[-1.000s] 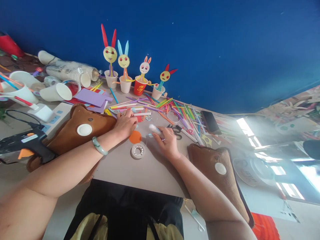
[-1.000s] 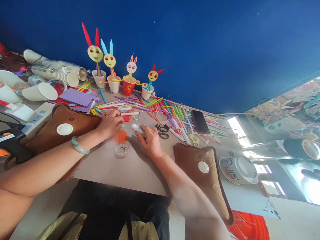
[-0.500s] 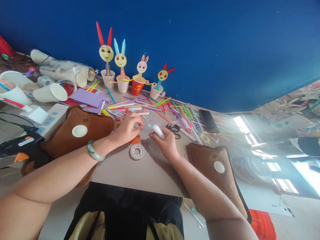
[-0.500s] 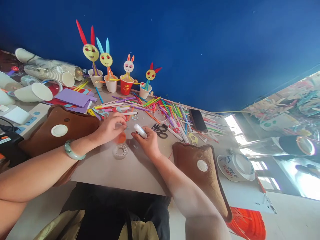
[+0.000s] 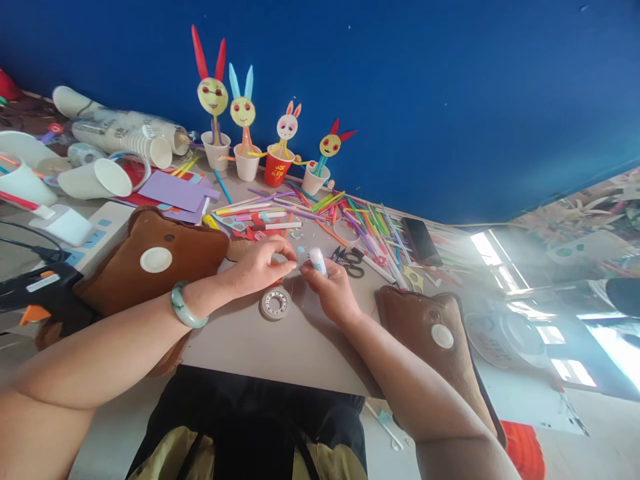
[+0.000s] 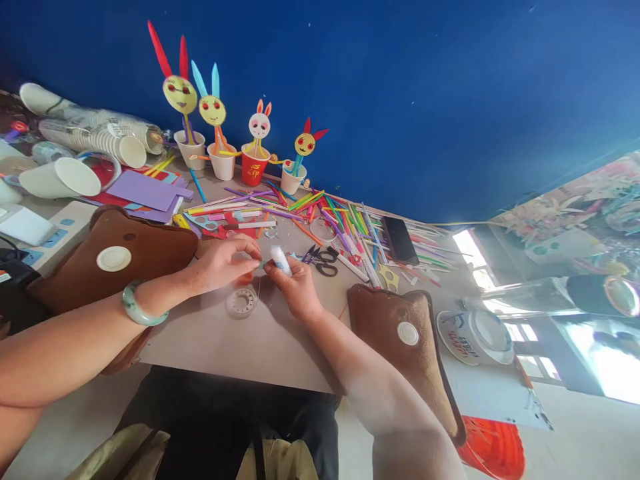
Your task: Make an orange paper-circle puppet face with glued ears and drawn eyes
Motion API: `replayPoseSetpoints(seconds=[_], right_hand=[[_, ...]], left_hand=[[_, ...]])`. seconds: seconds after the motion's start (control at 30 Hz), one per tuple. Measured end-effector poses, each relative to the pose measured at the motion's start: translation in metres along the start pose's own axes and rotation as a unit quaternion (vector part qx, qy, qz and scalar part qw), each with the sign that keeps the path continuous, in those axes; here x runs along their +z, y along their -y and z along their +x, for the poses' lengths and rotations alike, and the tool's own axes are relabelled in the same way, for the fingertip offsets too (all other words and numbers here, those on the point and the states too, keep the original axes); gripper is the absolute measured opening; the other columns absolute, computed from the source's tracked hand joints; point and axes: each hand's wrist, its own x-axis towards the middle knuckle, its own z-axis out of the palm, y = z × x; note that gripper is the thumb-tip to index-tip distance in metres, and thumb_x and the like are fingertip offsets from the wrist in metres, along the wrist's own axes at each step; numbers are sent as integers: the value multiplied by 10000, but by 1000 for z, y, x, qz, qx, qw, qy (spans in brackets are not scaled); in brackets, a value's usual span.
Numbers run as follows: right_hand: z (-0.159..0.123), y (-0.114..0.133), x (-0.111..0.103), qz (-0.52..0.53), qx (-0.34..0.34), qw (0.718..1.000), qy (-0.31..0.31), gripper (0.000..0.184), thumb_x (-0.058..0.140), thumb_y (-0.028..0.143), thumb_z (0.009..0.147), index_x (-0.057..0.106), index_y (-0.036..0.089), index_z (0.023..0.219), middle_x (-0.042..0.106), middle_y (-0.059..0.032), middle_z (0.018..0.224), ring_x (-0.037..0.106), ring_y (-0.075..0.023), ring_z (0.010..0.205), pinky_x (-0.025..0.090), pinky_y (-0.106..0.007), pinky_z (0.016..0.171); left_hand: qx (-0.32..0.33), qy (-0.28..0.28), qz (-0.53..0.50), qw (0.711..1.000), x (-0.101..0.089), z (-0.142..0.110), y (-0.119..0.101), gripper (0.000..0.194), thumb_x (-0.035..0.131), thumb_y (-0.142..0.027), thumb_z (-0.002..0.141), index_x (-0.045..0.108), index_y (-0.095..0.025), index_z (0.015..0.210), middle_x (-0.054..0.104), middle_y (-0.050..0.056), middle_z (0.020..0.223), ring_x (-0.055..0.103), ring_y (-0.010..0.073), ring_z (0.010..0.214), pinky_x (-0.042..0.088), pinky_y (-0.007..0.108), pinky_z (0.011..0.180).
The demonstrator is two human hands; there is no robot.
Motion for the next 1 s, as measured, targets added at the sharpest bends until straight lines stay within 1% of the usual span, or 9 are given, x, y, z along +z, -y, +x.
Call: replayPoseSetpoints(seconds=[0.13, 0.23, 0.3, 0.37, 0.43, 0.5, 0.6, 0.73, 1.0], right_hand=[[0, -1, 2, 19, 4, 1000, -9, 255, 727, 399, 752, 620, 170, 714, 409, 61, 558, 307, -72, 525, 228, -251, 514], [0, -3, 2, 20, 2, 1000, -7, 250, 727, 404, 750, 631, 174, 730, 419, 60, 571, 307, -72, 525, 231, -251, 516], [0, -3, 2, 13, -12, 1000, -8, 235, 722, 396, 756, 635, 180, 727, 425, 59, 578, 315, -76, 531, 248, -251, 525], [-1, -2, 2, -2, -37, 999, -19, 211, 723, 377, 754, 639, 186, 722, 452, 53, 592, 341, -84, 547, 283, -252, 545], [-2, 0, 1, -20, -65, 997, -31, 191, 735, 355, 738, 641, 190, 720, 503, 42, 621, 388, -96, 579, 322, -253, 575], [-3, 3, 1, -36, -87, 995, -42, 182, 749, 338, 718, 640, 193, 728, 549, 32, 660, 431, -108, 613, 351, -254, 601], [-6, 6, -1, -47, -99, 993, -50, 183, 747, 333, 716, 622, 201, 741, 549, 39, 662, 433, -109, 620, 356, -246, 602], [-8, 9, -1, -50, -98, 993, -42, 194, 733, 345, 738, 598, 205, 742, 519, 47, 643, 396, -102, 603, 338, -239, 584], [-7, 2, -6, -7, -86, 996, -27, 252, 709, 429, 774, 602, 202, 796, 494, 38, 657, 372, -99, 588, 304, -244, 563]], left_hand=[[-6, 5, -22, 1000, 1, 0, -2, 105, 643, -282, 814, 634, -187, 772, 653, 44, 955, 629, 175, 911, 550, 293, 765], [-6, 8, -23, 1000, 1, 0, -2, 90, 633, -254, 820, 641, -189, 758, 671, 32, 935, 637, 168, 892, 544, 288, 760], [25, -9, 2, 1000, 1, 0, -2, 81, 636, -236, 829, 648, -191, 762, 682, 28, 918, 641, 172, 899, 535, 304, 790], [94, -38, 60, 993, -1, -1, -4, 75, 635, -208, 845, 653, -192, 774, 694, 29, 917, 640, 178, 916, 515, 331, 840], [181, -69, 141, 971, -4, -3, -8, 85, 625, -172, 864, 658, -197, 790, 706, 29, 923, 634, 181, 931, 484, 354, 884], [256, -100, 217, 937, -9, -5, -13, 112, 620, -150, 882, 662, -212, 798, 713, 16, 912, 630, 179, 936, 451, 362, 899], [335, -139, 296, 884, -14, -9, -20, 106, 646, -153, 887, 667, -240, 832, 717, -9, 882, 639, 172, 930, 408, 362, 890], [379, -165, 334, 847, -18, -13, -22, 111, 694, -162, 861, 660, -254, 914, 728, -26, 892, 649, 161, 921, 384, 351, 875], [407, -175, 360, 821, -19, -14, -19, 154, 739, -209, 840, 667, -285, 953, 740, -38, 925, 651, 155, 948, 361, 351, 878]])
